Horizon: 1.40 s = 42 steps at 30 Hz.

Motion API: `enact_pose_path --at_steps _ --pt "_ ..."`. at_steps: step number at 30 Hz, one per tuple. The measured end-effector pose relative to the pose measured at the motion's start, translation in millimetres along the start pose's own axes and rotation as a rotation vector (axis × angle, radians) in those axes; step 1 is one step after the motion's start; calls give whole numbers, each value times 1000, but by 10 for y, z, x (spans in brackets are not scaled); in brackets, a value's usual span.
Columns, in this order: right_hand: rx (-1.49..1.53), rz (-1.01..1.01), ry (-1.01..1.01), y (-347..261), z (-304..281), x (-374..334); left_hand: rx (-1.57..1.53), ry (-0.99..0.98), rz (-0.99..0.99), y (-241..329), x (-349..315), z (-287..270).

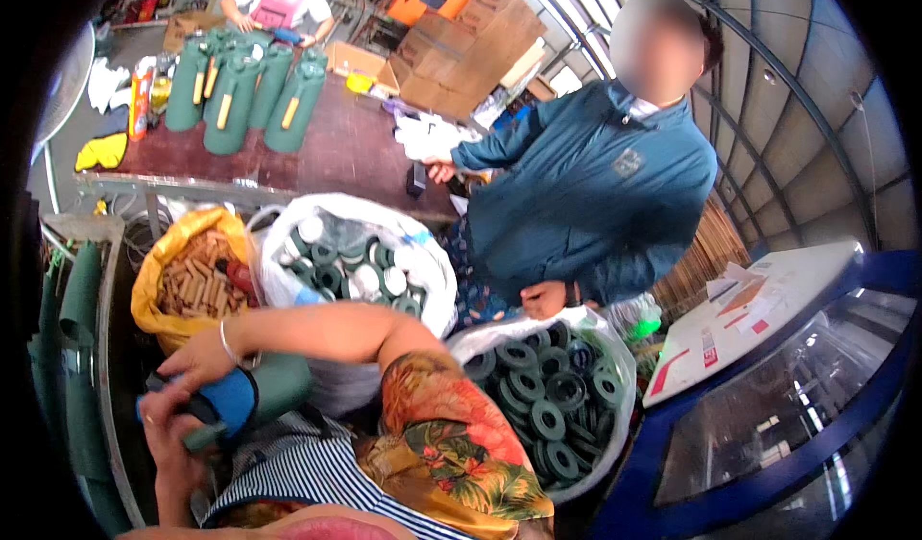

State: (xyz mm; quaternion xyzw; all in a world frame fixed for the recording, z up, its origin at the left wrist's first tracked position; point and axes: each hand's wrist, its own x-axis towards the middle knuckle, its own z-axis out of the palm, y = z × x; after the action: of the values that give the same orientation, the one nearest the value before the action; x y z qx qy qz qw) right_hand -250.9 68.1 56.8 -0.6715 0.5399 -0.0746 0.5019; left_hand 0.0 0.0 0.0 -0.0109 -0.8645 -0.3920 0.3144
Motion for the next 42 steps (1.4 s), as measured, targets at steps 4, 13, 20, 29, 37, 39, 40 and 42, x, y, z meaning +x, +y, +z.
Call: enact_pose_path --at_steps 4,13,20,29,37,39,40,42 --pt "403 -76 58 364 -18 -4 -228 228 -216 -338 66 -640" --pt "630 -208 246 704 139 303 -560 196 -343 -559 165 -402" --pt "456 -135 550 709 -266 -1 -408 228 -442 -871 -250 -563" --pt "-816 -259 873 -232 303 -166 -353 499 -579 -1032 -658 -530" --pt "148 -367 1426 -142 189 323 537 278 -28 -181 -390 -665" --pt "594 -334 1354 -91 232 457 738 224 91 -158 -441 -650" --pt "567 -395 1372 -73 238 476 676 237 62 -238 -496 -693" --pt "492 -493 1471 -30 279 495 306 652 -397 -636 -815 -544"
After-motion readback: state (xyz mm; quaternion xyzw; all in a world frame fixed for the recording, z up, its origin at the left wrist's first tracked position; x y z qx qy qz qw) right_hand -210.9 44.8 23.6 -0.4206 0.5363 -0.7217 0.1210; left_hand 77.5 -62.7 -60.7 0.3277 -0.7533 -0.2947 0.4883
